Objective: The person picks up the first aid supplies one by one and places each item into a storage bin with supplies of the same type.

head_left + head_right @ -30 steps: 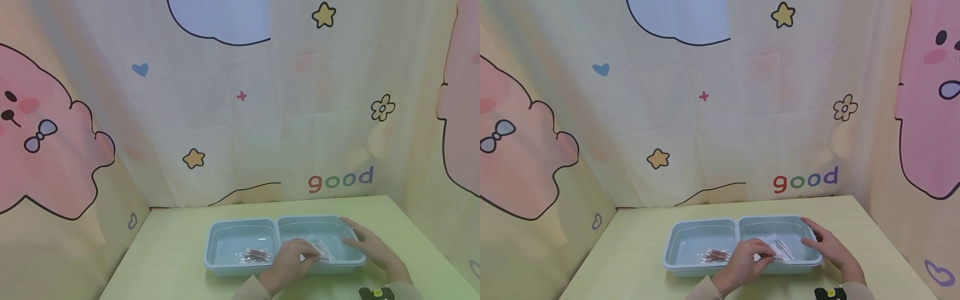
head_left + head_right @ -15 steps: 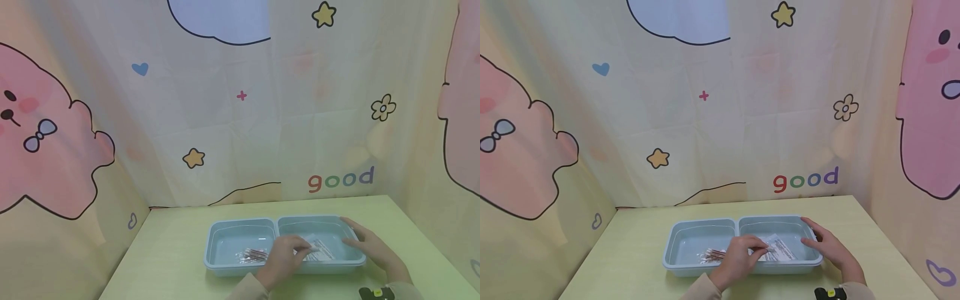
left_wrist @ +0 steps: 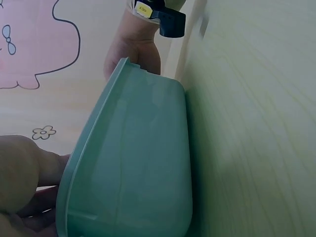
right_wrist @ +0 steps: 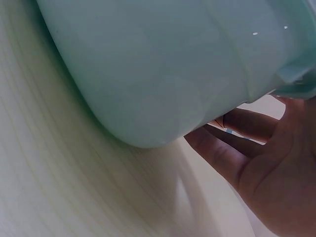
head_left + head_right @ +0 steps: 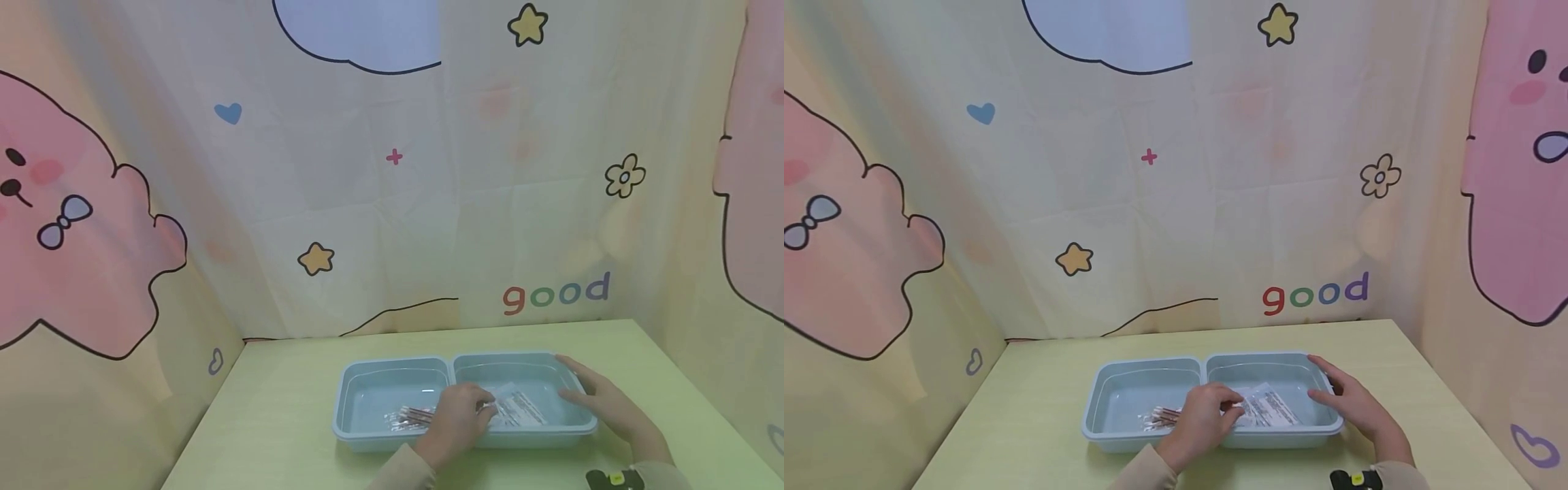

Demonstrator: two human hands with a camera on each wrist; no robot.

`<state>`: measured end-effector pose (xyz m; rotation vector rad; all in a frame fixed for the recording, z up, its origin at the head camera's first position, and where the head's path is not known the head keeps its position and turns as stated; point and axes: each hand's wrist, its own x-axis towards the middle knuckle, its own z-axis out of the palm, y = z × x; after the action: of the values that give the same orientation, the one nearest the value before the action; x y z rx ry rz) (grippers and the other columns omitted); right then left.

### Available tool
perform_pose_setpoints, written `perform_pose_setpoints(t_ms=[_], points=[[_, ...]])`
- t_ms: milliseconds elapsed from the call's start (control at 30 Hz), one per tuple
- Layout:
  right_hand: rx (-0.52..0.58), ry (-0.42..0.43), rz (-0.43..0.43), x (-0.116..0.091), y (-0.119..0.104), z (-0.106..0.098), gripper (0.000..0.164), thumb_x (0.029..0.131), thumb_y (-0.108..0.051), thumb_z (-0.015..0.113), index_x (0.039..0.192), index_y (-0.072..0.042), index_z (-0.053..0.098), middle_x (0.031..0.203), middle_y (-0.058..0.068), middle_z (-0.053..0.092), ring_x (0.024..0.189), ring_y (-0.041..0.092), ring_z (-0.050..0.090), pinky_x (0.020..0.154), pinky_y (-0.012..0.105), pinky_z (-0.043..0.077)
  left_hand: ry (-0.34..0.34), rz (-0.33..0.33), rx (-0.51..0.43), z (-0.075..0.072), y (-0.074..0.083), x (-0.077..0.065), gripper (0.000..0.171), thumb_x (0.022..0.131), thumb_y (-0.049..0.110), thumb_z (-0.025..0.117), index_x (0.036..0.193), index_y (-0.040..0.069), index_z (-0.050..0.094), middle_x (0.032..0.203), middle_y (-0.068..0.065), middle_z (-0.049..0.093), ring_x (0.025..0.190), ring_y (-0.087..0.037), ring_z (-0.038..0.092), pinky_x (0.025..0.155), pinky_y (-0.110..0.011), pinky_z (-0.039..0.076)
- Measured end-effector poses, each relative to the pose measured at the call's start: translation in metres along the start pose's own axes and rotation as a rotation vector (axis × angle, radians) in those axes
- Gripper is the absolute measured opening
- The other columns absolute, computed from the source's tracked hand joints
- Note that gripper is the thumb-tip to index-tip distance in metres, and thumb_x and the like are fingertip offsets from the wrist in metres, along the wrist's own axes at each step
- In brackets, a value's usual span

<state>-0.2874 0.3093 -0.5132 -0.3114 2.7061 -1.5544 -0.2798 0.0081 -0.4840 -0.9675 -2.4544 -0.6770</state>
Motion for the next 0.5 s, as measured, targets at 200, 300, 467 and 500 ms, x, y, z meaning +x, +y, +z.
perform_pose_setpoints(t_ms=[200, 300, 467, 500], points=[[0.002, -0.002, -0.002, 0.0001, 0.0005, 0.0, 0.074, 0.094, -0.032, 0.061, 0.155, -0.013, 0.025, 0.159, 0.025, 0.019, 0.141, 0.055, 0.016, 0.106, 0.073, 0.02, -0.004, -0.007, -0.02, -0.0003, 0.0006, -0.0004, 0.01, 0.084, 0.018, 0.073, 0.093, 0.015, 0.078, 0.086, 0.006, 0.074, 0.075, 0.002, 0.063, 0.066, -0.008, 0.046], [0.004, -0.002, -0.001, 0.0005, 0.001, -0.0003, 0.073, 0.094, -0.032, 0.061, 0.155, -0.013, 0.025, 0.159, 0.026, 0.019, 0.141, 0.055, 0.016, 0.106, 0.073, 0.02, -0.001, -0.01, -0.041, -0.0014, 0.0012, -0.0003, 0.01, 0.084, 0.017, 0.073, 0.093, 0.014, 0.078, 0.086, 0.005, 0.074, 0.075, 0.001, 0.063, 0.065, -0.007, 0.046], [0.006, -0.004, 0.003, 0.0005, 0.001, 0.0, 0.074, 0.094, -0.032, 0.061, 0.155, -0.012, 0.024, 0.158, 0.026, 0.019, 0.14, 0.055, 0.017, 0.106, 0.073, 0.021, -0.02, -0.033, -0.077, -0.0031, 0.0017, -0.0006, 0.011, 0.085, 0.017, 0.073, 0.094, 0.014, 0.078, 0.087, 0.004, 0.074, 0.075, 0.003, 0.063, 0.065, -0.006, 0.046], [0.006, -0.005, 0.005, 0.0006, 0.0007, 0.0002, 0.074, 0.094, -0.032, 0.061, 0.155, -0.012, 0.024, 0.158, 0.026, 0.019, 0.14, 0.055, 0.017, 0.106, 0.072, 0.021, -0.026, -0.04, -0.079, -0.0034, 0.0016, -0.0007, 0.011, 0.086, 0.017, 0.072, 0.094, 0.014, 0.078, 0.088, 0.005, 0.074, 0.075, 0.003, 0.062, 0.065, -0.005, 0.046]])
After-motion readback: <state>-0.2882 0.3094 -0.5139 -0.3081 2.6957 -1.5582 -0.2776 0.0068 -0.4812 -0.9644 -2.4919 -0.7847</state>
